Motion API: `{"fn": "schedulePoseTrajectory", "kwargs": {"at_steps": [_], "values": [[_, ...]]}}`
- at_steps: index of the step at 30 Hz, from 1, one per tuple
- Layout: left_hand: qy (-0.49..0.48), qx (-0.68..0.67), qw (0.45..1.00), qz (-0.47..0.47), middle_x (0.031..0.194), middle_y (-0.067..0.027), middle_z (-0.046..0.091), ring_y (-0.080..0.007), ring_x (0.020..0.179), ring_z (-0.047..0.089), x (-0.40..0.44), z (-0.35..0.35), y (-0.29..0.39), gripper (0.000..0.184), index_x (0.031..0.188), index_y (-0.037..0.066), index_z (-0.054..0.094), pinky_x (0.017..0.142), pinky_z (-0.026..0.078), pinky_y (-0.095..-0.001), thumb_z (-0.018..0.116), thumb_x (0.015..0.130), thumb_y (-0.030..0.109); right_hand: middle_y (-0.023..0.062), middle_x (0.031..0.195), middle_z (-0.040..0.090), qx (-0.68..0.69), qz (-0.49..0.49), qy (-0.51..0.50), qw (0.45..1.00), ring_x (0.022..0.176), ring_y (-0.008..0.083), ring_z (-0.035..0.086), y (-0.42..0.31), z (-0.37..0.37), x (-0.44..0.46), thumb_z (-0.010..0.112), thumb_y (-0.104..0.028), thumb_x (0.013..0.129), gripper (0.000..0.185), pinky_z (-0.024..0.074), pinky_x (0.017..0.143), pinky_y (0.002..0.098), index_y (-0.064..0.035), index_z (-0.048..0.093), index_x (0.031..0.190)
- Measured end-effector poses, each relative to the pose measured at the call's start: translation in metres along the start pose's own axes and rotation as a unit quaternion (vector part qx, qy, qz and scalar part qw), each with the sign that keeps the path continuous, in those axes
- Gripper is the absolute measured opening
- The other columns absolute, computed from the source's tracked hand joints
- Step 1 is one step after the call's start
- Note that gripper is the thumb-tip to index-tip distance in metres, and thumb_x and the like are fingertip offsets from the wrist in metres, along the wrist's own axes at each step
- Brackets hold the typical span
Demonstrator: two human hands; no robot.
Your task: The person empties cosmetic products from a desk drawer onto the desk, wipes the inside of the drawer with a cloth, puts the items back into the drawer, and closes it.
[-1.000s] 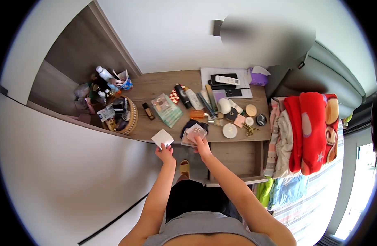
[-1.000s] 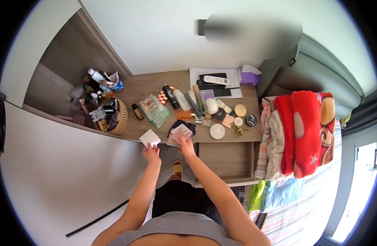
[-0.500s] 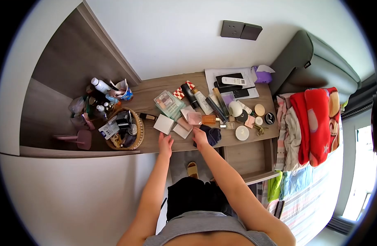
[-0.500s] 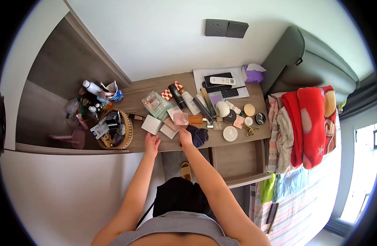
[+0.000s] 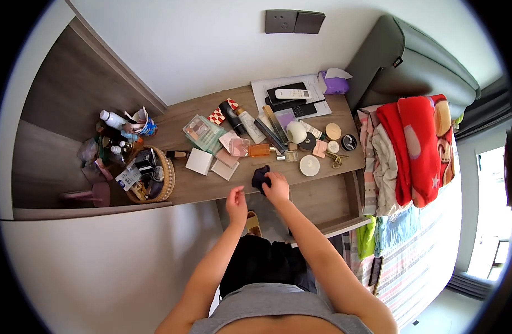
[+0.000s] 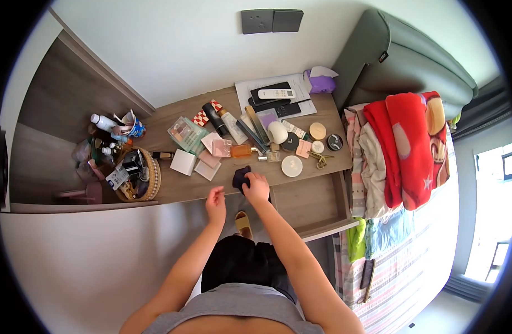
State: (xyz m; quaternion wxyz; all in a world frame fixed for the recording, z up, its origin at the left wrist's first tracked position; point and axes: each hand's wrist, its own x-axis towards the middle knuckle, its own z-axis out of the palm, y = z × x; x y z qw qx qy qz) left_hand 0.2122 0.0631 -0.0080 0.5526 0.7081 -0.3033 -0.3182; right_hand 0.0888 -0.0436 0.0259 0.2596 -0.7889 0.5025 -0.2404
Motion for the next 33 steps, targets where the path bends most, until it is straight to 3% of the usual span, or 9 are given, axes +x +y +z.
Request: {"fn": "schedulePoseTrajectory", "kwargs": {"at_steps": [4, 5, 8, 13, 16, 20, 24, 26, 33], "values": [[-0.015, -0.017, 0.998, 0.064, 0.104, -0.0066, 0.055, -0.0132, 0.084, 0.054, -0.035, 0.052, 0.063, 0.021, 0.103, 0.003, 0.057, 0.074, 0.045, -0.0242, 0.059, 0.085, 0.013, 0.0086, 0.091, 0.058, 0.080, -0.018, 0.002, 0.997, 0.087, 0.0316, 0.053, 0.010, -0.051, -0.040, 0.067, -0.014, 0.064, 0.027, 0.0447, 0.076, 0.0396, -0.0084, 0.060, 0.089], [-0.055, -0.176, 0.983, -0.023, 0.100, -0.0069, 0.056, -0.0145, 0.085, 0.054, -0.044, 0.071, 0.053, 0.027, 0.103, 0.002, 0.057, 0.075, 0.045, -0.0261, 0.060, 0.085, 0.021, 0.0092, 0.092, 0.059, 0.086, -0.028, -0.001, 0.996, 0.087, 0.0317, 0.053, 0.017, -0.063, -0.054, 0.067, -0.014, 0.064, 0.027, 0.0446, 0.076, 0.0397, -0.0080, 0.061, 0.089], [-0.198, -0.077, 0.967, -0.143, 0.094, -0.0069, 0.058, -0.0141, 0.088, 0.054, -0.072, 0.101, 0.033, 0.032, 0.109, 0.001, 0.053, 0.078, 0.043, -0.0269, 0.058, 0.086, 0.024, 0.0124, 0.094, 0.058, 0.094, -0.032, 0.002, 0.995, 0.088, 0.0333, 0.053, 0.047, -0.100, -0.095, 0.068, -0.016, 0.067, 0.033, 0.0438, 0.078, 0.0400, -0.0057, 0.059, 0.097], [-0.218, -0.071, 0.971, -0.063, 0.100, -0.0088, 0.060, -0.0144, 0.093, 0.054, -0.127, 0.176, 0.019, 0.029, 0.114, 0.002, 0.050, 0.083, 0.042, -0.0269, 0.052, 0.090, 0.019, 0.0185, 0.101, 0.056, 0.048, 0.140, 0.031, 0.989, 0.096, 0.0345, 0.052, 0.153, -0.147, -0.156, 0.060, -0.021, 0.081, 0.037, 0.0416, 0.083, 0.0400, 0.0008, 0.051, 0.109], [-0.172, -0.049, 0.984, 0.005, 0.104, -0.0114, 0.059, -0.0180, 0.099, 0.054, -0.129, 0.202, 0.041, 0.032, 0.117, 0.003, 0.050, 0.086, 0.040, -0.0275, 0.051, 0.090, 0.020, 0.0177, 0.098, 0.055, -0.017, 0.117, 0.024, 0.993, 0.093, 0.0365, 0.050, 0.210, -0.169, -0.166, 0.058, -0.020, 0.080, 0.035, 0.0405, 0.081, 0.0429, -0.0002, 0.051, 0.107], [0.009, 0.388, 0.915, 0.110, 0.120, -0.0192, 0.050, -0.0362, 0.108, 0.048, -0.120, 0.211, 0.038, 0.042, 0.120, 0.004, 0.048, 0.090, 0.041, -0.0392, 0.057, 0.080, 0.013, 0.0160, 0.098, 0.056, -0.071, 0.083, -0.015, 0.994, 0.093, 0.0353, 0.050, 0.261, -0.182, -0.155, 0.056, -0.015, 0.076, 0.031, 0.0415, 0.081, 0.0433, -0.0017, 0.052, 0.104], [-0.235, 0.440, 0.865, 0.049, 0.134, -0.0246, 0.031, -0.0437, 0.111, 0.043, -0.124, 0.250, -0.033, 0.058, 0.134, 0.010, 0.032, 0.088, 0.043, -0.0414, 0.053, 0.081, 0.021, 0.0145, 0.096, 0.057, -0.133, 0.077, -0.034, 0.988, 0.094, 0.0314, 0.051, 0.284, -0.181, -0.154, 0.056, -0.013, 0.073, 0.032, 0.0408, 0.082, 0.0412, -0.0031, 0.054, 0.103], [-0.254, 0.453, 0.851, -0.080, 0.142, -0.0249, 0.017, -0.0464, 0.122, 0.031, -0.132, 0.286, -0.034, 0.063, 0.139, 0.012, 0.024, 0.095, 0.037, -0.0459, 0.049, 0.084, 0.029, 0.0139, 0.096, 0.057, -0.170, 0.050, -0.054, 0.983, 0.094, 0.0298, 0.052, 0.285, -0.180, -0.157, 0.056, -0.013, 0.071, 0.033, 0.0400, 0.083, 0.0401, -0.0037, 0.055, 0.103], [-0.203, 0.660, 0.721, 0.058, 0.143, -0.0241, 0.014, -0.0447, 0.130, 0.016, -0.129, 0.279, -0.053, 0.063, 0.139, 0.013, 0.025, 0.102, 0.020, -0.0542, 0.045, 0.086, 0.041, 0.0117, 0.087, 0.060, -0.168, 0.058, -0.028, 0.984, 0.088, 0.0279, 0.054, 0.287, -0.177, -0.160, 0.055, -0.012, 0.071, 0.029, 0.0399, 0.080, 0.0391, -0.0043, 0.057, 0.099]]}}
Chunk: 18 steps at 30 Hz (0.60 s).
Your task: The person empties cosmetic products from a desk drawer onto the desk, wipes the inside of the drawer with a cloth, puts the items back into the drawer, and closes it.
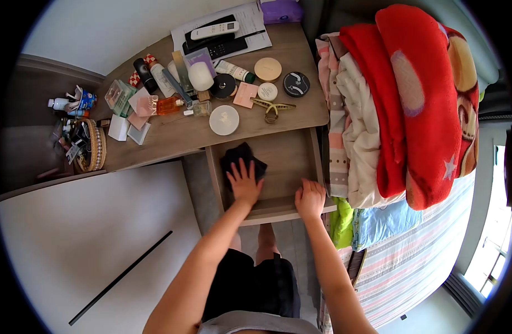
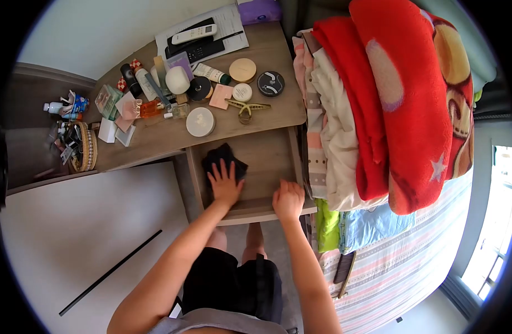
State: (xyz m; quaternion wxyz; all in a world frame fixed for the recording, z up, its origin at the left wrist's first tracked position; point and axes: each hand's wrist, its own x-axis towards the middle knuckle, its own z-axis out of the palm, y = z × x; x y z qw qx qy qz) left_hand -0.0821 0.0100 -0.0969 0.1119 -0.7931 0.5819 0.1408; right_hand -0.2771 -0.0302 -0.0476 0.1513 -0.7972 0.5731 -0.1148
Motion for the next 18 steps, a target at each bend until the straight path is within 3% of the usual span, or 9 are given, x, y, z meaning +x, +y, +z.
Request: {"fn": "schedulePoseTrajectory", "kwargs": {"at_steps": [3, 6, 9, 11, 13, 15, 18], "values": [[0.072, -0.095, 0.992, 0.038, 0.140, -0.0236, 0.021, -0.0447, 0.126, 0.023, 0.026, 0.028, -0.045, 0.059, 0.136, 0.011, 0.030, 0.099, 0.021, -0.0568, 0.041, 0.087, 0.042, 0.0113, 0.084, 0.060, 0.013, 0.006, 0.009, 1.000, 0.085, 0.0276, 0.055, 0.000, -0.001, 0.002, 0.055, -0.011, 0.071, 0.027, 0.0405, 0.077, 0.0390, -0.0042, 0.058, 0.097], [0.193, -0.145, 0.970, 0.025, 0.136, -0.0226, 0.030, -0.0430, 0.122, 0.028, 0.047, 0.021, -0.042, 0.056, 0.132, 0.008, 0.035, 0.096, 0.024, -0.0566, 0.049, 0.083, 0.032, 0.0108, 0.081, 0.060, 0.028, 0.007, 0.023, 0.999, 0.083, 0.0272, 0.056, 0.000, 0.001, 0.001, 0.055, -0.011, 0.072, 0.025, 0.0410, 0.075, 0.0389, -0.0041, 0.058, 0.096], [0.219, -0.068, 0.969, -0.092, 0.134, -0.0207, 0.033, -0.0416, 0.122, 0.030, 0.066, 0.021, -0.006, 0.061, 0.131, 0.009, 0.038, 0.096, 0.026, -0.0554, 0.056, 0.075, 0.025, 0.0102, 0.080, 0.060, 0.031, 0.007, 0.029, 0.999, 0.082, 0.0267, 0.056, -0.001, -0.001, 0.002, 0.054, -0.011, 0.072, 0.024, 0.0411, 0.075, 0.0384, -0.0043, 0.058, 0.095], [0.223, -0.092, 0.971, 0.000, 0.136, -0.0175, 0.034, -0.0381, 0.121, 0.033, 0.074, 0.019, 0.024, 0.065, 0.131, 0.010, 0.039, 0.096, 0.028, -0.0536, 0.056, 0.070, 0.024, 0.0099, 0.080, 0.060, 0.027, 0.008, 0.031, 0.999, 0.081, 0.0263, 0.056, -0.001, 0.000, 0.002, 0.055, -0.011, 0.072, 0.024, 0.0412, 0.074, 0.0381, -0.0045, 0.058, 0.095], [0.097, -0.087, 0.980, 0.150, 0.139, -0.0137, 0.032, -0.0342, 0.124, 0.032, 0.070, 0.009, 0.068, 0.065, 0.131, 0.011, 0.039, 0.099, 0.025, -0.0528, 0.055, 0.071, 0.029, 0.0095, 0.080, 0.060, 0.032, 0.006, 0.035, 0.999, 0.081, 0.0262, 0.056, 0.001, -0.001, 0.003, 0.055, -0.011, 0.072, 0.024, 0.0411, 0.074, 0.0379, -0.0047, 0.058, 0.095], [0.095, -0.087, 0.936, 0.329, 0.141, -0.0121, 0.029, -0.0318, 0.127, 0.030, 0.046, 0.018, 0.098, 0.066, 0.131, 0.012, 0.040, 0.102, 0.023, -0.0502, 0.057, 0.071, 0.029, 0.0092, 0.080, 0.061, 0.037, 0.009, 0.031, 0.999, 0.082, 0.0260, 0.056, 0.003, -0.002, 0.000, 0.055, -0.011, 0.071, 0.025, 0.0410, 0.074, 0.0379, -0.0050, 0.058, 0.095], [0.058, -0.177, 0.893, 0.410, 0.139, -0.0140, 0.032, -0.0333, 0.126, 0.030, 0.041, 0.015, 0.074, 0.064, 0.132, 0.012, 0.040, 0.102, 0.023, -0.0474, 0.059, 0.073, 0.030, 0.0089, 0.081, 0.061, 0.053, 0.021, 0.025, 0.998, 0.082, 0.0260, 0.056, 0.007, -0.001, -0.001, 0.056, -0.011, 0.069, 0.028, 0.0409, 0.074, 0.0381, -0.0055, 0.057, 0.097]]}}
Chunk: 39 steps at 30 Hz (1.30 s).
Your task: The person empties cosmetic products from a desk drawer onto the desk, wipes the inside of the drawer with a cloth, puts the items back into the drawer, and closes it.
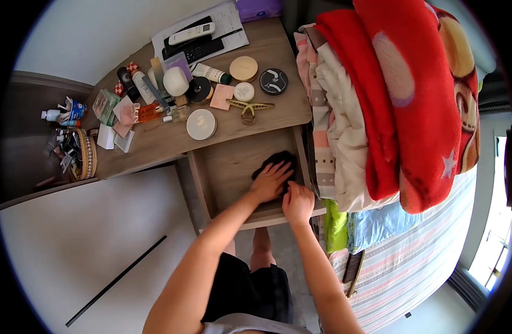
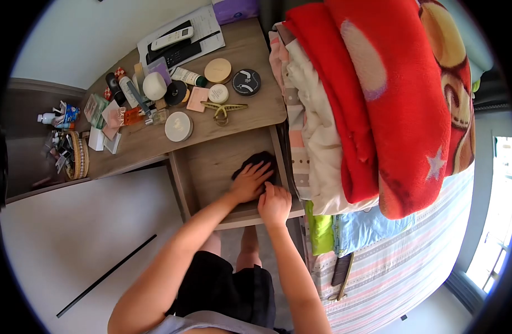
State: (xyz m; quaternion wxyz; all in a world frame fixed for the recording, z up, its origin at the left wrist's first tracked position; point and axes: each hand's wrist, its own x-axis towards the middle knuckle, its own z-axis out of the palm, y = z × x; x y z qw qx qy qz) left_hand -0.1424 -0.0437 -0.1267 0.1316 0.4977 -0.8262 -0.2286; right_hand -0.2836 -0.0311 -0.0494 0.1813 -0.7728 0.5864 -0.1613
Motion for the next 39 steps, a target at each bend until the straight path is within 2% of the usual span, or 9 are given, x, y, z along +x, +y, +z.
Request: {"fn": "schedulePoseTrajectory", "kwargs": {"at_steps": [12, 15, 18, 21, 23, 27, 30, 33, 39], "values": [[0.070, 0.131, 0.971, -0.187, 0.138, -0.0171, 0.031, -0.0343, 0.127, 0.027, 0.080, 0.008, -0.030, 0.065, 0.130, 0.005, 0.040, 0.103, 0.021, -0.0491, 0.058, 0.073, 0.030, 0.0036, 0.078, 0.060, 0.021, 0.020, 0.005, 1.000, 0.079, 0.0239, 0.056, -0.001, 0.000, -0.003, 0.052, -0.008, 0.068, 0.030, 0.0417, 0.072, 0.0369, -0.0074, 0.056, 0.098], [0.076, 0.082, 0.987, -0.113, 0.138, -0.0139, 0.033, -0.0314, 0.128, 0.028, 0.049, 0.016, -0.007, 0.062, 0.129, 0.008, 0.042, 0.104, 0.022, -0.0493, 0.059, 0.073, 0.028, 0.0040, 0.078, 0.060, 0.047, 0.016, 0.042, 0.998, 0.078, 0.0248, 0.057, -0.004, -0.005, 0.001, 0.051, -0.007, 0.069, 0.029, 0.0425, 0.070, 0.0364, -0.0069, 0.056, 0.098], [-0.076, 0.032, 0.992, 0.097, 0.140, -0.0088, 0.032, -0.0284, 0.129, 0.028, -0.012, 0.020, -0.011, 0.061, 0.129, 0.012, 0.043, 0.104, 0.022, -0.0480, 0.059, 0.073, 0.030, 0.0042, 0.076, 0.060, 0.054, -0.008, 0.075, 0.996, 0.076, 0.0255, 0.057, -0.001, -0.003, 0.001, 0.050, -0.006, 0.070, 0.028, 0.0433, 0.069, 0.0366, -0.0066, 0.056, 0.097], [-0.159, 0.019, 0.969, 0.186, 0.142, -0.0065, 0.030, -0.0261, 0.129, 0.029, -0.039, -0.023, -0.034, 0.060, 0.131, 0.017, 0.041, 0.105, 0.023, -0.0471, 0.059, 0.075, 0.031, 0.0050, 0.078, 0.060, 0.070, 0.013, 0.054, 0.996, 0.076, 0.0253, 0.056, 0.003, 0.000, -0.003, 0.053, -0.009, 0.069, 0.028, 0.0433, 0.070, 0.0371, -0.0061, 0.056, 0.097], [-0.192, 0.046, 0.969, 0.151, 0.144, -0.0066, 0.026, -0.0271, 0.131, 0.026, -0.061, -0.045, -0.060, 0.060, 0.134, 0.020, 0.037, 0.105, 0.022, -0.0476, 0.057, 0.078, 0.033, 0.0046, 0.076, 0.060, 0.071, 0.014, 0.056, 0.996, 0.075, 0.0251, 0.056, 0.003, 0.000, -0.007, 0.053, -0.008, 0.070, 0.027, 0.0435, 0.069, 0.0373, -0.0062, 0.056, 0.097], [-0.041, 0.162, 0.968, -0.188, 0.143, -0.0142, 0.022, -0.0354, 0.129, 0.024, -0.078, -0.059, -0.069, 0.058, 0.135, 0.015, 0.033, 0.103, 0.024, -0.0490, 0.054, 0.083, 0.032, 0.0040, 0.075, 0.060, 0.059, 0.000, 0.055, 0.997, 0.075, 0.0246, 0.057, 0.000, 0.001, -0.004, 0.053, -0.007, 0.069, 0.027, 0.0437, 0.068, 0.0374, -0.0068, 0.056, 0.096], [0.035, 0.188, 0.891, -0.412, 0.133, -0.0241, 0.028, -0.0419, 0.119, 0.032, -0.068, -0.037, -0.040, 0.056, 0.133, 0.008, 0.034, 0.095, 0.035, -0.0497, 0.053, 0.083, 0.027, 0.0039, 0.076, 0.060, 0.057, 0.015, 0.054, 0.997, 0.074, 0.0247, 0.057, 0.002, 0.000, -0.004, 0.053, -0.007, 0.069, 0.025, 0.0440, 0.067, 0.0372, -0.0074, 0.056, 0.094], [-0.136, 0.116, 0.873, -0.453, 0.128, -0.0241, 0.031, -0.0404, 0.113, 0.039, -0.087, -0.032, -0.029, 0.051, 0.126, 0.006, 0.040, 0.089, 0.041, -0.0484, 0.055, 0.081, 0.023, 0.0041, 0.076, 0.060, 0.064, 0.011, 0.059, 0.996, 0.074, 0.0250, 0.057, 0.005, -0.001, -0.005, 0.053, -0.007, 0.070, 0.025, 0.0442, 0.067, 0.0373, -0.0079, 0.056, 0.094], [-0.246, -0.042, 0.897, -0.364, 0.119, -0.0200, 0.044, -0.0395, 0.102, 0.049, -0.102, -0.050, -0.003, 0.032, 0.109, 0.008, 0.056, 0.085, 0.045, -0.0439, 0.052, 0.078, 0.016, 0.0047, 0.077, 0.060, 0.034, 0.023, 0.050, 0.998, 0.075, 0.0257, 0.057, 0.001, 0.003, -0.003, 0.052, -0.006, 0.070, 0.025, 0.0446, 0.068, 0.0377, -0.0074, 0.056, 0.095]]}}
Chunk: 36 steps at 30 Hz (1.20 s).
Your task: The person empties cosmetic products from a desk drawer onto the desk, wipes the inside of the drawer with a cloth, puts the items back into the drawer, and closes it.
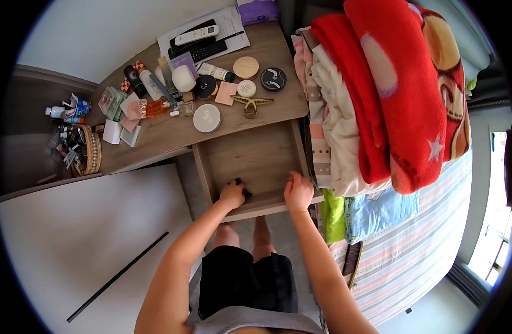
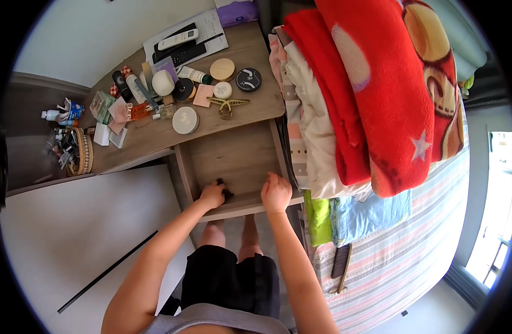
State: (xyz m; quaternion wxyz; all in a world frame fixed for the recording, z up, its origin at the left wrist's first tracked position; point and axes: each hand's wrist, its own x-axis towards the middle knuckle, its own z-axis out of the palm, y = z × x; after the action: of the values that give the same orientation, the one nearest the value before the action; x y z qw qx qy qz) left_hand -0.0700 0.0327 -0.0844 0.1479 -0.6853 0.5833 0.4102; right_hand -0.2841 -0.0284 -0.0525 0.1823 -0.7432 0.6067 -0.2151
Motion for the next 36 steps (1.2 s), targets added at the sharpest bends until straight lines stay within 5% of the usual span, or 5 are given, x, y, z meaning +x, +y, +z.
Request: {"fn": "schedulePoseTrajectory", "kwargs": {"at_steps": [7, 10, 14, 27, 36], "values": [[-0.015, -0.276, 0.927, 0.252, 0.098, -0.0216, 0.060, -0.0359, 0.093, 0.056, 0.061, 0.016, 0.064, 0.033, 0.110, 0.004, 0.055, 0.083, 0.043, -0.0393, 0.048, 0.078, 0.011, 0.0142, 0.091, 0.055, 0.095, -0.008, 0.100, 0.990, 0.085, 0.0329, 0.052, -0.002, -0.010, -0.001, 0.047, -0.002, 0.069, 0.025, 0.0422, 0.075, 0.0415, -0.0019, 0.052, 0.094], [0.082, -0.574, 0.804, 0.131, 0.100, -0.0196, 0.058, -0.0350, 0.093, 0.055, 0.063, 0.006, 0.107, 0.034, 0.112, 0.002, 0.053, 0.084, 0.042, -0.0388, 0.047, 0.079, 0.008, 0.0174, 0.093, 0.053, 0.144, -0.007, 0.162, 0.976, 0.085, 0.0358, 0.050, 0.001, -0.009, -0.001, 0.044, 0.001, 0.067, 0.027, 0.0408, 0.078, 0.0425, 0.0002, 0.050, 0.094], [0.443, -0.218, 0.811, 0.314, 0.120, -0.0164, 0.046, -0.0370, 0.103, 0.044, 0.057, -0.086, 0.140, 0.042, 0.115, 0.002, 0.050, 0.086, 0.041, -0.0389, 0.048, 0.073, -0.002, 0.0182, 0.095, 0.052, 0.165, 0.003, 0.159, 0.973, 0.086, 0.0362, 0.049, 0.003, -0.007, -0.006, 0.043, 0.001, 0.067, 0.029, 0.0399, 0.080, 0.0421, 0.0012, 0.048, 0.096], [0.062, -0.280, 0.857, 0.427, 0.107, -0.0102, 0.058, -0.0292, 0.094, 0.051, 0.026, -0.004, 0.139, 0.039, 0.100, 0.004, 0.060, 0.086, 0.039, -0.0376, 0.049, 0.063, -0.001, 0.0195, 0.103, 0.051, 0.281, 0.064, 0.210, 0.934, 0.095, 0.0345, 0.050, 0.005, -0.011, -0.004, 0.046, -0.008, 0.078, 0.028, 0.0389, 0.087, 0.0399, 0.0032, 0.048, 0.103], [0.108, -0.147, 0.929, 0.321, 0.103, -0.0076, 0.059, -0.0307, 0.095, 0.050, -0.074, -0.012, -0.051, 0.035, 0.089, 0.009, 0.065, 0.085, 0.043, -0.0369, 0.045, 0.066, -0.008, 0.0182, 0.099, 0.053, 0.181, 0.003, 0.178, 0.967, 0.092, 0.0347, 0.050, 0.006, -0.010, -0.002, 0.049, -0.010, 0.078, 0.026, 0.0395, 0.084, 0.0403, 0.0020, 0.049, 0.102]]}}
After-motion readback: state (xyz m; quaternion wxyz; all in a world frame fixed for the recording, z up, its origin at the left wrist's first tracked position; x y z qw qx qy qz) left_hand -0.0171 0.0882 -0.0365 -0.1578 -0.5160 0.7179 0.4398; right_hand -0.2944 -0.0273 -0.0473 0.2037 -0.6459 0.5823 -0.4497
